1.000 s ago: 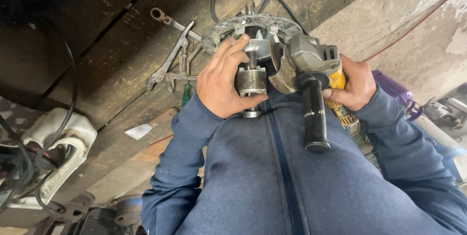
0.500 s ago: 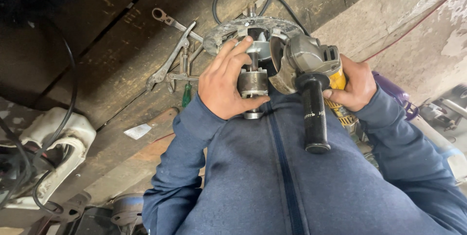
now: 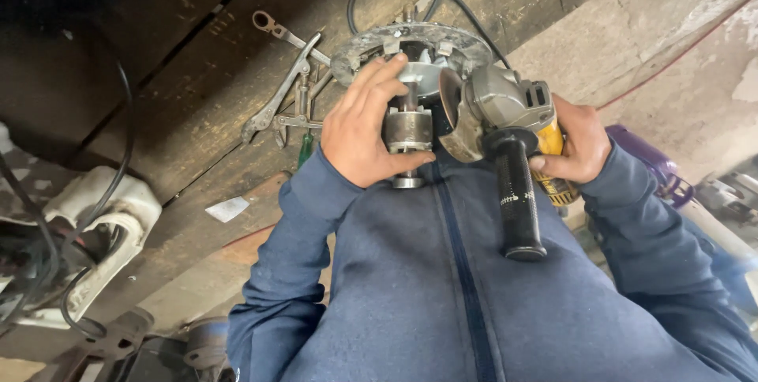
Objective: Assembling a mechanical component by inserting a rotor shaft into a housing and using pliers to secure it.
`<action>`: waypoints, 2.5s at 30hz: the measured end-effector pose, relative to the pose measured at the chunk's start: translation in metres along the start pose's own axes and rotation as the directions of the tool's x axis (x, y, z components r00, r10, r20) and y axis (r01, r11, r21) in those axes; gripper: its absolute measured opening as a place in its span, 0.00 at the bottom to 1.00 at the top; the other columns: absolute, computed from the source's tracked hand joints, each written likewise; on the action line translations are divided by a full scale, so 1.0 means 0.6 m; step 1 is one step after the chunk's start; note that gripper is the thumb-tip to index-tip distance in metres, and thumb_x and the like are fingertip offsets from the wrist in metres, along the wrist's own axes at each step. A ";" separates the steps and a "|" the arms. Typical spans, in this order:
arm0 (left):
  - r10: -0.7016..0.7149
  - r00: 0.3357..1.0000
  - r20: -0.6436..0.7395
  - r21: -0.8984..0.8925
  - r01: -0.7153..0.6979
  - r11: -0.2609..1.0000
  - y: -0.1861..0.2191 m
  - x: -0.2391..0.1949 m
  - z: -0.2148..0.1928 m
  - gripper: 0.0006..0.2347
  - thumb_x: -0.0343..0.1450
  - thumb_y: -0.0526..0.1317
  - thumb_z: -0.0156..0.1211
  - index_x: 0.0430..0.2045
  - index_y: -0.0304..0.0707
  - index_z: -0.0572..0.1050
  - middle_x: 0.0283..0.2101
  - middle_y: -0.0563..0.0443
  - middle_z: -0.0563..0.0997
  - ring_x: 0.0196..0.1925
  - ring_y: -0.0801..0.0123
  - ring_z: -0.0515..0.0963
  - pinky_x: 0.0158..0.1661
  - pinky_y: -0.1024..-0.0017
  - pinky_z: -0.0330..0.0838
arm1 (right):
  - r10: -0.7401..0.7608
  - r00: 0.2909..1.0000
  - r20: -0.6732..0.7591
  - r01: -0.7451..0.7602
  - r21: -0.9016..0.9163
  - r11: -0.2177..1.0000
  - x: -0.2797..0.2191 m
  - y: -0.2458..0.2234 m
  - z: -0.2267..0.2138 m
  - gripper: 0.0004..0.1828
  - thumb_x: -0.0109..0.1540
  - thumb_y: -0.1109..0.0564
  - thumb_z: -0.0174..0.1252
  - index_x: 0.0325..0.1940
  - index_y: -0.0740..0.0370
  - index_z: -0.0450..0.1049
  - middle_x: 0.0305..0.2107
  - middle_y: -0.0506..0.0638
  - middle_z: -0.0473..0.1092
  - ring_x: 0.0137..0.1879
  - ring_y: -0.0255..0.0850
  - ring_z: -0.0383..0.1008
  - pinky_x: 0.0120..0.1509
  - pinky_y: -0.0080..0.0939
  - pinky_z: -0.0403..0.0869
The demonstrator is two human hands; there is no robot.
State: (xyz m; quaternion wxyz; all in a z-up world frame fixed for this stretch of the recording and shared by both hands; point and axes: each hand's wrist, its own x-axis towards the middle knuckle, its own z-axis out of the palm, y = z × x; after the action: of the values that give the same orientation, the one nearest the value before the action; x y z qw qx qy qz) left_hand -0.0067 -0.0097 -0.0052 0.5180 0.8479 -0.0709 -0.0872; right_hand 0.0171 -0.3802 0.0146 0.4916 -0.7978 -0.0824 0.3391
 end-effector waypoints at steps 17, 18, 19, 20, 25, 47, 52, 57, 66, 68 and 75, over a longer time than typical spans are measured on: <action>-0.271 0.960 -0.067 -0.478 0.208 0.853 -0.070 -0.066 0.065 0.51 0.57 0.58 0.84 0.71 0.47 0.54 0.75 0.39 0.58 0.75 0.48 0.62 0.67 0.53 0.66 | -0.119 0.963 -0.242 0.248 0.623 0.742 -0.011 0.070 -0.012 0.38 0.51 0.46 0.74 0.58 0.67 0.68 0.43 0.65 0.74 0.43 0.54 0.79 0.50 0.52 0.80; -0.291 0.953 -0.088 -0.557 0.195 0.808 -0.078 -0.072 0.075 0.51 0.57 0.58 0.84 0.71 0.47 0.52 0.75 0.39 0.57 0.76 0.47 0.60 0.69 0.51 0.62 | -0.117 0.961 -0.249 0.262 0.700 0.664 -0.005 0.104 -0.023 0.42 0.52 0.45 0.73 0.62 0.67 0.65 0.45 0.67 0.73 0.43 0.56 0.79 0.50 0.54 0.81; -0.299 0.947 -0.114 -0.556 0.189 0.809 -0.077 -0.082 0.088 0.51 0.57 0.58 0.84 0.71 0.47 0.52 0.75 0.39 0.57 0.76 0.47 0.60 0.69 0.51 0.62 | -0.110 0.962 -0.250 0.267 0.770 0.580 -0.001 0.130 -0.042 0.46 0.53 0.45 0.73 0.67 0.68 0.62 0.47 0.69 0.72 0.44 0.59 0.79 0.51 0.57 0.82; -0.345 0.932 -0.113 -0.631 0.201 0.749 -0.077 -0.091 0.102 0.47 0.61 0.60 0.77 0.70 0.48 0.52 0.74 0.36 0.58 0.77 0.46 0.59 0.71 0.49 0.61 | -0.101 0.963 -0.249 0.266 0.831 0.489 0.006 0.153 -0.059 0.49 0.54 0.44 0.73 0.72 0.69 0.59 0.50 0.71 0.72 0.44 0.61 0.78 0.51 0.60 0.83; -0.372 0.905 -0.208 -0.844 0.027 0.536 -0.098 -0.127 0.170 0.37 0.72 0.58 0.64 0.70 0.43 0.51 0.72 0.34 0.61 0.79 0.53 0.55 0.70 0.58 0.62 | -0.247 0.954 0.169 -0.140 0.981 0.131 0.092 0.175 -0.144 0.47 0.60 0.42 0.68 0.74 0.72 0.61 0.63 0.72 0.66 0.63 0.67 0.72 0.68 0.65 0.74; -0.655 0.573 -0.494 0.563 0.784 0.262 0.136 0.029 0.121 0.37 0.62 0.66 0.69 0.60 0.44 0.66 0.52 0.44 0.80 0.43 0.49 0.82 0.39 0.55 0.77 | -0.553 0.551 0.625 -0.723 0.688 0.057 0.513 0.133 -0.178 0.53 0.49 0.29 0.69 0.69 0.55 0.59 0.40 0.49 0.65 0.42 0.39 0.69 0.52 0.44 0.71; -0.958 0.238 -0.162 0.673 0.736 0.069 0.096 0.100 0.089 0.42 0.67 0.69 0.61 0.69 0.41 0.57 0.39 0.50 0.84 0.40 0.61 0.84 0.38 0.66 0.78 | -0.500 0.490 0.714 -0.776 0.619 0.123 0.534 0.129 -0.124 0.52 0.50 0.30 0.68 0.69 0.58 0.59 0.43 0.52 0.67 0.45 0.42 0.71 0.54 0.46 0.74; -0.939 0.339 -0.067 0.371 0.882 0.292 0.124 0.069 0.056 0.35 0.63 0.61 0.67 0.60 0.40 0.66 0.53 0.34 0.77 0.52 0.43 0.78 0.52 0.48 0.76 | -0.552 0.455 0.698 -0.834 0.552 0.010 0.507 0.178 -0.087 0.55 0.50 0.26 0.65 0.71 0.58 0.57 0.42 0.51 0.65 0.44 0.40 0.69 0.55 0.46 0.73; -0.875 0.415 -0.249 -0.318 0.819 0.478 0.031 -0.113 0.202 0.36 0.56 0.60 0.78 0.56 0.46 0.74 0.54 0.34 0.80 0.59 0.39 0.78 0.56 0.52 0.72 | -0.429 0.575 0.697 -0.743 0.664 0.083 0.397 0.186 -0.134 0.59 0.56 0.23 0.48 0.78 0.67 0.49 0.66 0.77 0.57 0.67 0.74 0.64 0.68 0.77 0.67; -0.869 0.424 -0.254 -0.427 0.758 0.494 -0.011 -0.132 0.249 0.40 0.55 0.60 0.79 0.60 0.40 0.70 0.56 0.28 0.77 0.62 0.35 0.75 0.60 0.50 0.69 | -0.398 0.561 0.726 -0.777 0.628 0.052 0.367 0.175 -0.164 0.59 0.56 0.26 0.52 0.79 0.68 0.48 0.67 0.78 0.56 0.68 0.75 0.63 0.65 0.79 0.67; -0.706 0.641 -0.302 -0.787 0.250 0.564 -0.051 -0.123 0.318 0.41 0.60 0.52 0.83 0.61 0.24 0.67 0.56 0.23 0.75 0.61 0.38 0.74 0.59 0.49 0.72 | 0.199 0.844 0.498 -0.524 0.688 0.501 0.225 0.225 -0.225 0.54 0.56 0.18 0.49 0.67 0.66 0.68 0.50 0.72 0.74 0.49 0.69 0.80 0.40 0.79 0.78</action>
State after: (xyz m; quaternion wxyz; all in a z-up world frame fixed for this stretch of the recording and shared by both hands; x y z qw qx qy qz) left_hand -0.1198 -0.1459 -0.1124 0.7371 0.5594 0.3787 0.0155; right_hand 0.1756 -0.4836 -0.1222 0.6896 -0.4108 0.1650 0.5731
